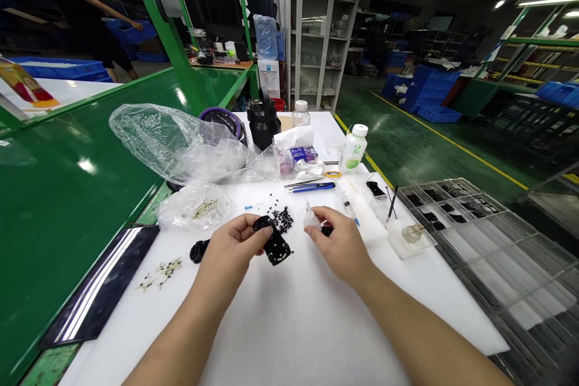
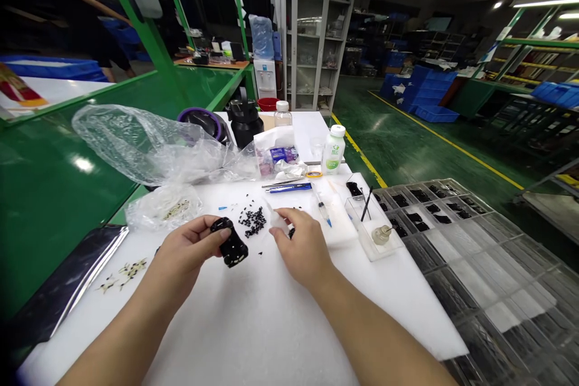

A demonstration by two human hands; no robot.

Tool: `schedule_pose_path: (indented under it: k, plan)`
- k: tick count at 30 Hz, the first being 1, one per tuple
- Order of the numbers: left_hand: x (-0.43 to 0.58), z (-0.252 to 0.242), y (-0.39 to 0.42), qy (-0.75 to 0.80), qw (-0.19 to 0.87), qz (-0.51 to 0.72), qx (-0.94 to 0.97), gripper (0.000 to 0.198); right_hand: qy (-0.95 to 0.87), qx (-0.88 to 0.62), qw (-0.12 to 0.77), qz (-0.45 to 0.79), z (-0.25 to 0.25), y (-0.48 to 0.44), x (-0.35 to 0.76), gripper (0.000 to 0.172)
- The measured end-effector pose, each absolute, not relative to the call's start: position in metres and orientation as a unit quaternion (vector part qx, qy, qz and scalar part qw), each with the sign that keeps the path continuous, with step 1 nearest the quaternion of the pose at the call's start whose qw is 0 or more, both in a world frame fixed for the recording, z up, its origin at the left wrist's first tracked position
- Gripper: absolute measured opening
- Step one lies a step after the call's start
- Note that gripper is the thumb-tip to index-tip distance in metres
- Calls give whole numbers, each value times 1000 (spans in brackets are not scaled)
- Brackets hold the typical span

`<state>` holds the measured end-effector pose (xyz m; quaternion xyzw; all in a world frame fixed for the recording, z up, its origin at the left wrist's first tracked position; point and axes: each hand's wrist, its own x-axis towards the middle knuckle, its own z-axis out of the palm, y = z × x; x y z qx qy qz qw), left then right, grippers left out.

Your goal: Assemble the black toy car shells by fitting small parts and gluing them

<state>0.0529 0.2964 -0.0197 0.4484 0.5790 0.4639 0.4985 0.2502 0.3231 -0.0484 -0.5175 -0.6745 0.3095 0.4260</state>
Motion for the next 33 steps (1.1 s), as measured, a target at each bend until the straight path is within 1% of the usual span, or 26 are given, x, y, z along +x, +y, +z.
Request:
schedule_pose_path:
  k: [3, 5, 6, 8, 9, 10, 12, 13, 15, 17, 18, 19, 22, 24, 26, 29, 31, 33]
  plan:
    - [52, -19, 296, 568, 505, 481, 437, 28, -728, -523, 353, 270, -55, 322, 243, 22]
    - [52, -20, 295, 555, 521, 484, 431, 28, -739, -526, 332, 260, -57, 322, 242, 26]
    - [54, -21, 295, 549, 531, 483, 428, 27, -739, -524, 337, 255, -57, 321, 243, 31]
    - [57, -23, 294, 534, 548, 485, 423, 27, -727, -517, 390, 229, -53, 317, 246, 40]
    - [60, -24, 293, 524, 554, 489, 423, 26, -714, -508, 433, 211, -50, 313, 249, 38]
    - [63, -25, 292, 515, 559, 492, 424, 26, -700, -493, 477, 200, -46, 309, 251, 30]
    - [70, -25, 290, 504, 565, 492, 430, 24, -681, -449, 528, 236, -41, 300, 255, 15]
    - [73, -25, 289, 502, 568, 487, 434, 24, -679, -428, 527, 280, -39, 297, 256, 14]
    - [77, -25, 288, 493, 578, 472, 448, 24, -682, -401, 488, 369, -38, 291, 256, 18]
    - [75, -26, 288, 469, 588, 450, 481, 25, -668, -407, 469, 409, -39, 289, 256, 16]
    - [73, -27, 289, 469, 573, 435, 512, 25, -654, -415, 479, 414, -38, 289, 256, 13]
    - [71, -28, 289, 486, 535, 414, 554, 24, -635, -422, 495, 417, -37, 289, 257, 11]
    - [66, -33, 291, 572, 316, 301, 695, 17, -573, -441, 539, 432, -32, 288, 260, 12]
    - [69, -38, 292, 591, 209, 211, 750, 17, -557, -449, 543, 440, -28, 287, 262, 13]
    - [75, -43, 292, 590, 163, 145, 777, 22, -569, -448, 529, 442, -27, 286, 263, 12]
    - [84, -48, 291, 585, 99, 87, 800, 29, -592, -440, 510, 442, -28, 286, 264, 12]
    - [86, -49, 289, 570, 61, 75, 816, 29, -591, -442, 505, 448, -29, 287, 265, 12]
    - [84, -47, 288, 564, 60, 105, 817, 24, -585, -445, 502, 456, -30, 288, 266, 13]
